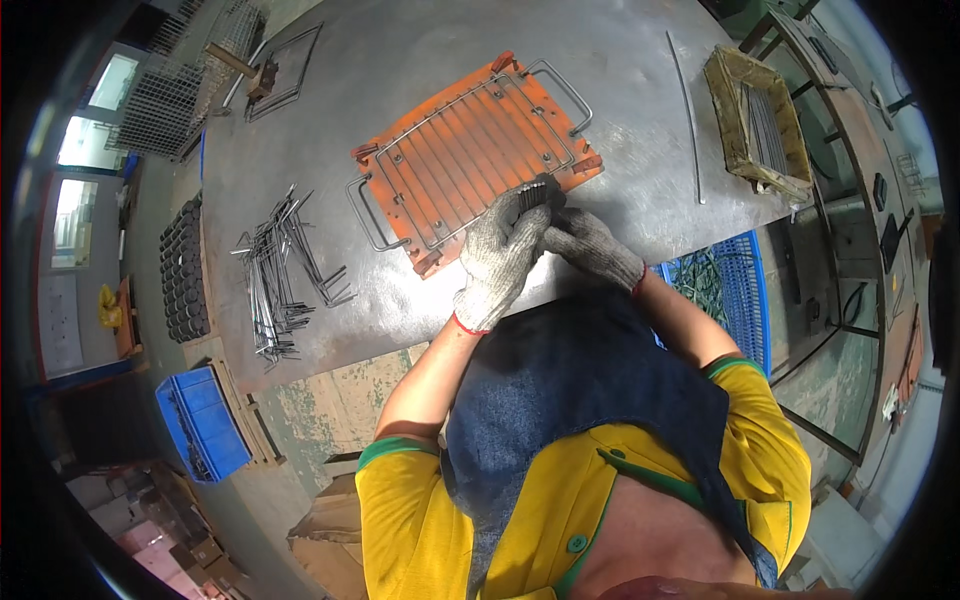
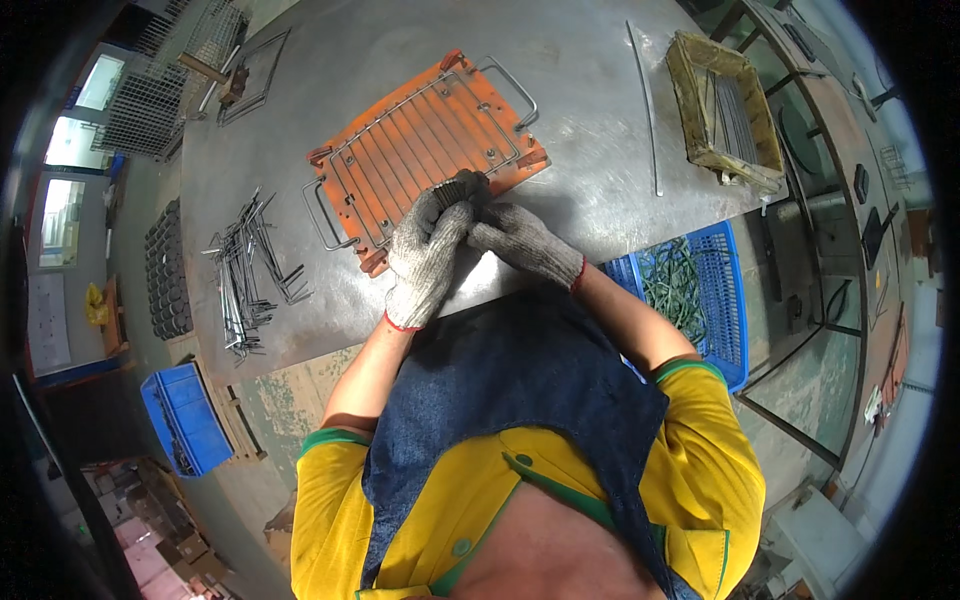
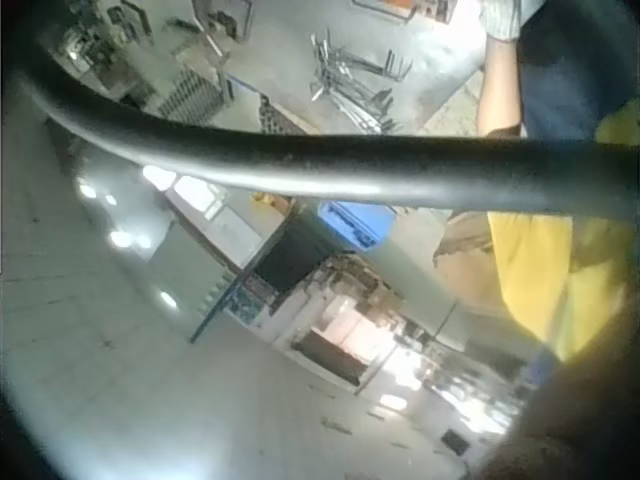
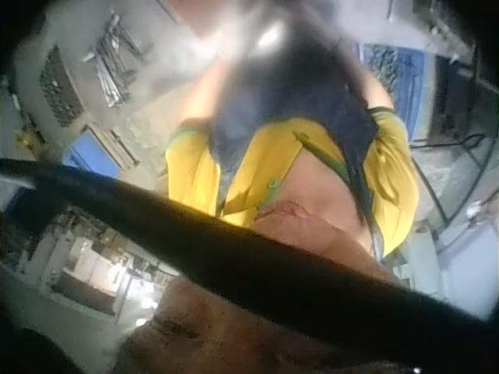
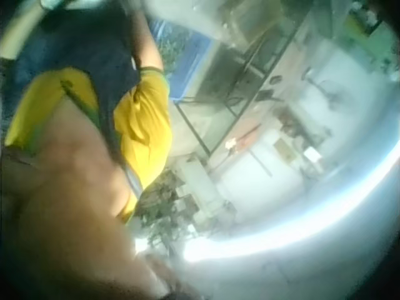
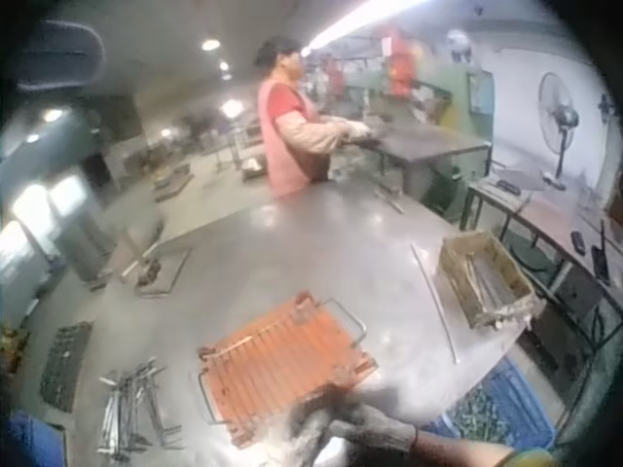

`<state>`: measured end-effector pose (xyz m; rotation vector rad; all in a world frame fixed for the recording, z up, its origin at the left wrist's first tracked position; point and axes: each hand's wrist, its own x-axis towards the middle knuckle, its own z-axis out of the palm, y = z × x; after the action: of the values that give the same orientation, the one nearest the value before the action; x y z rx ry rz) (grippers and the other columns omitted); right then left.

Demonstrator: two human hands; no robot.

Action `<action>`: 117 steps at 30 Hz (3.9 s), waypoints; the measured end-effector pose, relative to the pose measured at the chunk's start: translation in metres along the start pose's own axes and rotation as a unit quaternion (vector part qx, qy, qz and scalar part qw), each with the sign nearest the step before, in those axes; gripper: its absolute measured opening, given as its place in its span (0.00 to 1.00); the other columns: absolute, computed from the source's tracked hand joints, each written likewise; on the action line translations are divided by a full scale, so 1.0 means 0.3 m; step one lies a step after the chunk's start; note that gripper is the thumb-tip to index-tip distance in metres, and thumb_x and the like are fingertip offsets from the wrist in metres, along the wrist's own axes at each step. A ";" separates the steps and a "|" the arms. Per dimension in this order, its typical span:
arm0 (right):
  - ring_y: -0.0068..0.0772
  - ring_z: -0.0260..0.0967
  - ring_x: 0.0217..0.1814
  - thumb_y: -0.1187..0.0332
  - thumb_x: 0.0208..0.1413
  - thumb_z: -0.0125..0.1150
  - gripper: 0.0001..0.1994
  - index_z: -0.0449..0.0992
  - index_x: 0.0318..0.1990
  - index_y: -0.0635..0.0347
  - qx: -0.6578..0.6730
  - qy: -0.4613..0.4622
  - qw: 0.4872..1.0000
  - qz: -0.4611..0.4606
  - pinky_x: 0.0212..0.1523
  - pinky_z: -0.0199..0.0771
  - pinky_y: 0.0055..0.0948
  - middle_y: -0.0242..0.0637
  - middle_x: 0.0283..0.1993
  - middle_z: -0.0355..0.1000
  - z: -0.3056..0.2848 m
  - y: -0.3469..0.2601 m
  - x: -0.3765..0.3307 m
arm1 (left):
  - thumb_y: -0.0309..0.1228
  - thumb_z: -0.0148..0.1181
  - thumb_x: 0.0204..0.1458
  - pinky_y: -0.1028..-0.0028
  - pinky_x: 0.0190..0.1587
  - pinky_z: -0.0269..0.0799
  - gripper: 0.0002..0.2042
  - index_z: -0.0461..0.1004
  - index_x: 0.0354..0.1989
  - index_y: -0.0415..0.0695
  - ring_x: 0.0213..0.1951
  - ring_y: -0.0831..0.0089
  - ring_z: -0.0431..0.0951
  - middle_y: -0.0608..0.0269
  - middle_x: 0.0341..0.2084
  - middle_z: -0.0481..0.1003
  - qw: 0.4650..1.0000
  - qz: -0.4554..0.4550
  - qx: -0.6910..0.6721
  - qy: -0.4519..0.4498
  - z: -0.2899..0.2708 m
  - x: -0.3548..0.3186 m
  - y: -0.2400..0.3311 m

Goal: The person assembles metal grids by inserting thin metal rods into slots on an orange rectangular frame. They repeatedly pick up rods from a container, align them with the frame, and press them into place. The person works at a metal table in a workshop environment, handling the components with gloved hands.

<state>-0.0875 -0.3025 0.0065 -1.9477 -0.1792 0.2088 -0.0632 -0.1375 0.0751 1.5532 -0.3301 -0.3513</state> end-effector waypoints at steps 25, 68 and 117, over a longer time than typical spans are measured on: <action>0.43 0.76 0.50 0.57 0.61 0.61 0.20 0.73 0.56 0.58 -0.008 -0.046 0.997 -0.063 0.49 0.75 0.38 0.45 0.50 0.77 0.011 0.039 0.007 | 0.32 0.60 0.58 0.68 0.50 0.73 0.10 0.80 0.44 0.40 0.47 0.62 0.78 0.55 0.44 0.79 0.986 0.064 0.147 -0.045 -0.046 -0.026 -0.074; 0.37 0.76 0.51 0.64 0.70 0.43 0.17 0.67 0.60 0.63 -0.105 -0.104 0.977 -0.154 0.48 0.82 0.32 0.47 0.53 0.73 -0.137 0.269 0.368 | 0.45 0.63 0.56 0.61 0.48 0.75 0.28 0.71 0.56 0.34 0.45 0.58 0.80 0.49 0.46 0.78 0.786 -0.037 0.617 -0.013 -0.117 0.578 -0.043; 0.27 0.77 0.29 0.47 0.65 0.45 0.21 0.74 0.54 0.50 -0.168 0.290 0.938 0.084 0.37 0.78 0.34 0.30 0.31 0.80 -0.285 0.222 0.306 | 0.41 0.52 0.60 0.47 0.70 0.46 0.26 0.65 0.65 0.44 0.67 0.46 0.61 0.48 0.64 0.65 0.665 0.157 0.705 -0.187 -0.386 0.311 -0.118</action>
<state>0.0232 -0.3840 -0.0291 -2.2763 0.3659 -0.3106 0.0698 -0.0712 0.0391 2.8728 -1.4345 -0.0723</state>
